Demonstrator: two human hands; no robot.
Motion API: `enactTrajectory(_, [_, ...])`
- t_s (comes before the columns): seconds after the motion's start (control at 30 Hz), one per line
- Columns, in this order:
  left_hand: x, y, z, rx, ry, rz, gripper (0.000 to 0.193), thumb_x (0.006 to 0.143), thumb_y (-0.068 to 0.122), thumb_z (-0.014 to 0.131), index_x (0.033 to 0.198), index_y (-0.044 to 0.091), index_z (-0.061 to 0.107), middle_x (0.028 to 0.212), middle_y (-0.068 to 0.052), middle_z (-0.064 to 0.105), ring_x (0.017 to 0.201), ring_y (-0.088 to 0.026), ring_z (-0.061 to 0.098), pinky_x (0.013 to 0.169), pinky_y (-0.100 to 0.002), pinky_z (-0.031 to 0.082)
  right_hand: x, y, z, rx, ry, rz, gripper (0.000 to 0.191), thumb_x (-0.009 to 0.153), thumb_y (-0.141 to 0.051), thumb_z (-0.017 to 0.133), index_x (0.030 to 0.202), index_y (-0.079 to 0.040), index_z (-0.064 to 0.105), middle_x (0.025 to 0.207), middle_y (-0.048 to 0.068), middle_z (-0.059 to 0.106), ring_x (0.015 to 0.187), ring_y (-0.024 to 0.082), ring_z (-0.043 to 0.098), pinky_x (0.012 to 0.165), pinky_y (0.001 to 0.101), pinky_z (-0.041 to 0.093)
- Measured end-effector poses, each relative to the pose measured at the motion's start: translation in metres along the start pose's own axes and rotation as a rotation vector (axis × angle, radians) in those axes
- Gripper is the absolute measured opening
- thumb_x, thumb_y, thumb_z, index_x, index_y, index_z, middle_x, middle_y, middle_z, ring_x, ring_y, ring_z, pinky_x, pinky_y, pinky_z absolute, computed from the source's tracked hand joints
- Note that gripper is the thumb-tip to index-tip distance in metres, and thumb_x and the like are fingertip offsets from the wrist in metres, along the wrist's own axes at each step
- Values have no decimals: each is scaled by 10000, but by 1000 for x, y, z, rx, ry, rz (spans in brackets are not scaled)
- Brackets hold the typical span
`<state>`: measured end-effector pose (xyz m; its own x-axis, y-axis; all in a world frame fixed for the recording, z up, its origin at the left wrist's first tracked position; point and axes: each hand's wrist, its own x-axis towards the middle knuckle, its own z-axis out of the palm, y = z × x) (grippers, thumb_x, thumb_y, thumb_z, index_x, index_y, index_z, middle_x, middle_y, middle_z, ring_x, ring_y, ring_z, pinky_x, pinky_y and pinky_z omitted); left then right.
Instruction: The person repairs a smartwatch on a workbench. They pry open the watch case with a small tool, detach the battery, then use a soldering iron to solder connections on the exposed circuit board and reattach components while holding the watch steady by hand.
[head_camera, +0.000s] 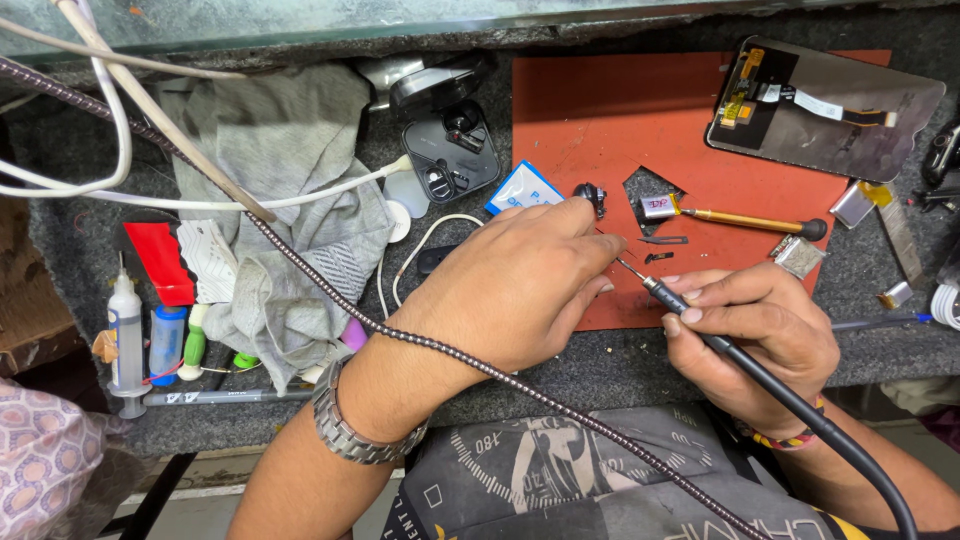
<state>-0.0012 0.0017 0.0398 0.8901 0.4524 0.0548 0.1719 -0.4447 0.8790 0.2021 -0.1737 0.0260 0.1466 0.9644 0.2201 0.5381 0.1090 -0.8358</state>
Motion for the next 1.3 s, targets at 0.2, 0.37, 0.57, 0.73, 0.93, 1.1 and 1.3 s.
enactTrajectory(0.2, [0,0,-1,2,-9,0,223,873,103,705,1073,6,725,907,-131,589,898,-339,634,766,-447,507,0,0,0,-2,0,-14,237,827,84,793,962,-12,624,1004,112,618,961,252,740,878,373,670])
enactTrajectory(0.37, [0,1,-2,5,-1,9,235,870,102,703,1082,2,720,915,-129,589,897,-336,635,763,-446,506,0,-1,1,-19,-3,-21,242,822,80,800,952,-13,617,994,110,625,1016,270,744,873,375,666])
enactTrajectory(0.57, [0,1,-2,10,-5,5,216,874,91,693,1071,8,720,908,-126,582,897,-329,633,762,-441,508,0,-1,1,0,3,-29,244,824,80,797,959,-7,613,1003,113,623,1017,271,741,872,376,667])
enactTrajectory(0.73, [2,2,-3,18,-12,11,212,871,97,697,1063,8,719,913,-125,585,896,-331,632,760,-443,505,1,-1,2,-3,-2,-26,244,820,89,790,956,-13,616,1002,113,619,1019,277,743,872,374,668])
enactTrajectory(0.93, [1,2,-2,7,-18,2,226,871,94,698,1077,5,720,924,-127,591,904,-331,634,765,-443,508,0,-3,2,-10,8,-13,254,817,84,800,958,-19,615,999,107,623,993,258,739,875,372,667])
enactTrajectory(1.1, [1,1,-2,5,-26,-2,235,871,93,696,1088,5,719,931,-127,592,910,-330,636,768,-442,509,-1,-3,1,-16,5,-12,255,815,80,802,955,-23,615,994,105,627,1010,262,740,866,367,664])
enactTrajectory(1.3, [2,2,-2,2,-14,-2,242,867,90,693,1092,6,720,928,-127,592,903,-334,633,766,-445,507,0,-3,1,-17,2,-9,250,831,77,802,970,-21,619,1013,108,624,967,249,736,893,376,663])
